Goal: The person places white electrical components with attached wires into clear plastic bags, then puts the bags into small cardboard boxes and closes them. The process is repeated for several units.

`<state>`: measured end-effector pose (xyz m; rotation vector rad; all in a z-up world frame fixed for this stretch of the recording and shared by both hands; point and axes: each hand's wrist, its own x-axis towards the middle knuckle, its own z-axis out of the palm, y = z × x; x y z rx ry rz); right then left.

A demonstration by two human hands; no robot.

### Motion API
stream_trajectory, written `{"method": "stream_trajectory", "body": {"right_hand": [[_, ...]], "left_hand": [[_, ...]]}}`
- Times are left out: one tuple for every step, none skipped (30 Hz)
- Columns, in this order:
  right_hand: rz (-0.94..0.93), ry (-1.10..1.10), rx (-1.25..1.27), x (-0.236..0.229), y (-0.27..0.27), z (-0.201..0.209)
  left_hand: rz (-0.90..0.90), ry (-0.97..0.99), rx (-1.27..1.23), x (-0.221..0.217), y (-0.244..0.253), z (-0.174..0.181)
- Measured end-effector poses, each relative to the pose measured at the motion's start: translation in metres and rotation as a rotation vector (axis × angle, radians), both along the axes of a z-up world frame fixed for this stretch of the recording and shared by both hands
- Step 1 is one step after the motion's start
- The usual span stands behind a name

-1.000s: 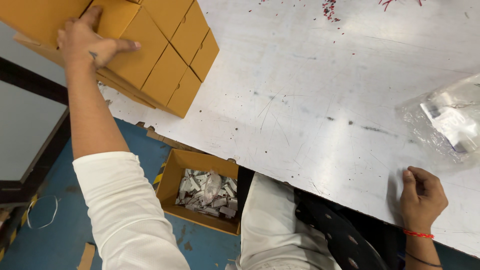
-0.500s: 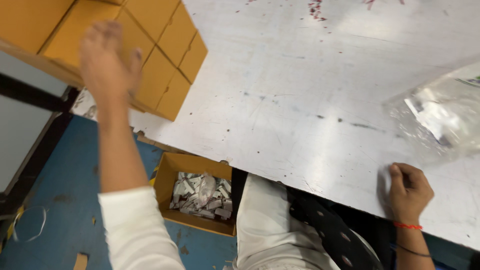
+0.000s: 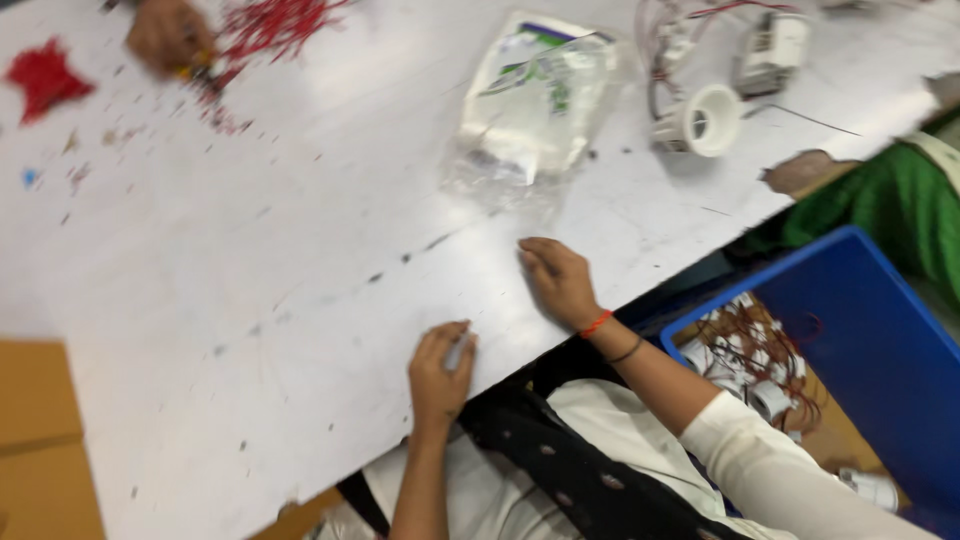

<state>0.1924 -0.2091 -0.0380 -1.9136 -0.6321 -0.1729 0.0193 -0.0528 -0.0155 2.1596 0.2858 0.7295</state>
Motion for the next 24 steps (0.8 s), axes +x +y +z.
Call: {"method": "stream_trajectory", "body": {"right_hand": [[0.0,-0.103,-0.022,0.004,0.003,0.002],[0.014,-0.2,-0.044,0.009,0.006,0.004],[0.05,-0.248,-0.045,0.016,0.009,0.004],[0.091,-0.296,-0.042,0.026,0.016,0.005],[0.133,-0.344,-0.04,0.036,0.025,0.006],[0.159,-0.411,-0.068,0.045,0.037,0.007],[0.186,-0.477,-0.096,0.053,0.049,0.007],[0.122,-0.563,-0.161,0.065,0.058,0.007],[0.058,-0.647,-0.229,0.077,0.069,0.006],[-0.02,-0.432,-0.281,0.09,0.079,0.007],[-0.099,-0.216,-0.318,0.105,0.084,0.007],[-0.128,-0.323,-0.342,0.117,0.083,0.005],[-0.156,-0.428,-0.371,0.126,0.081,0.004],[-0.121,-0.268,-0.508,0.132,0.083,0.004],[-0.083,-0.101,-0.636,0.134,0.082,0.004],[-0.031,-0.196,-0.422,0.125,0.082,0.003],[0.02,-0.293,-0.208,0.111,0.081,0.004],[0.098,-0.223,-0.134,0.093,0.08,0.007],[0.176,-0.153,-0.058,0.072,0.075,0.011],[0.362,0.065,0.094,0.048,0.069,0.016],[0.545,0.284,0.246,0.025,0.061,0.02],[0.667,0.484,0.294,0.001,0.055,0.023],[0.786,0.685,0.342,-0.016,0.047,0.024],[0.854,0.755,0.465,-0.023,0.038,0.024]], "left_hand": [[-0.024,0.024,0.055,0.006,-0.008,-0.006],[-0.035,0.051,0.113,0.008,-0.015,-0.01],[-0.046,0.077,0.172,0.011,-0.02,-0.013],[-0.048,0.091,0.156,0.013,-0.02,-0.015],[-0.05,0.106,0.14,0.013,-0.018,-0.017],[-0.054,0.118,0.124,0.014,-0.016,-0.019],[-0.039,0.128,0.135,0.012,-0.014,-0.021],[-0.045,0.133,0.14,0.012,-0.014,-0.024],[-0.051,0.139,0.145,0.011,-0.015,-0.027],[-0.051,0.103,0.185,0.013,-0.014,-0.03],[-0.051,0.066,0.223,0.012,-0.013,-0.034],[-0.034,0.063,0.238,0.012,-0.013,-0.04],[-0.017,0.059,0.253,0.014,-0.012,-0.045],[-0.004,0.059,0.245,0.016,-0.013,-0.05],[0.009,0.06,0.237,0.02,-0.012,-0.055],[0.037,0.069,0.228,0.018,-0.011,-0.059],[0.041,0.067,0.179,0.018,-0.01,-0.061],[0.051,0.062,0.148,0.013,-0.008,-0.061],[0.065,0.071,0.16,0.009,-0.005,-0.058],[0.062,0.064,0.173,0.021,-0.005,-0.057],[0.058,0.059,0.197,0.032,-0.003,-0.053],[0.047,0.055,0.22,0.039,-0.003,-0.046],[0.038,0.056,0.25,0.045,-0.002,-0.037],[0.033,0.053,0.284,0.054,-0.003,-0.028]]}}
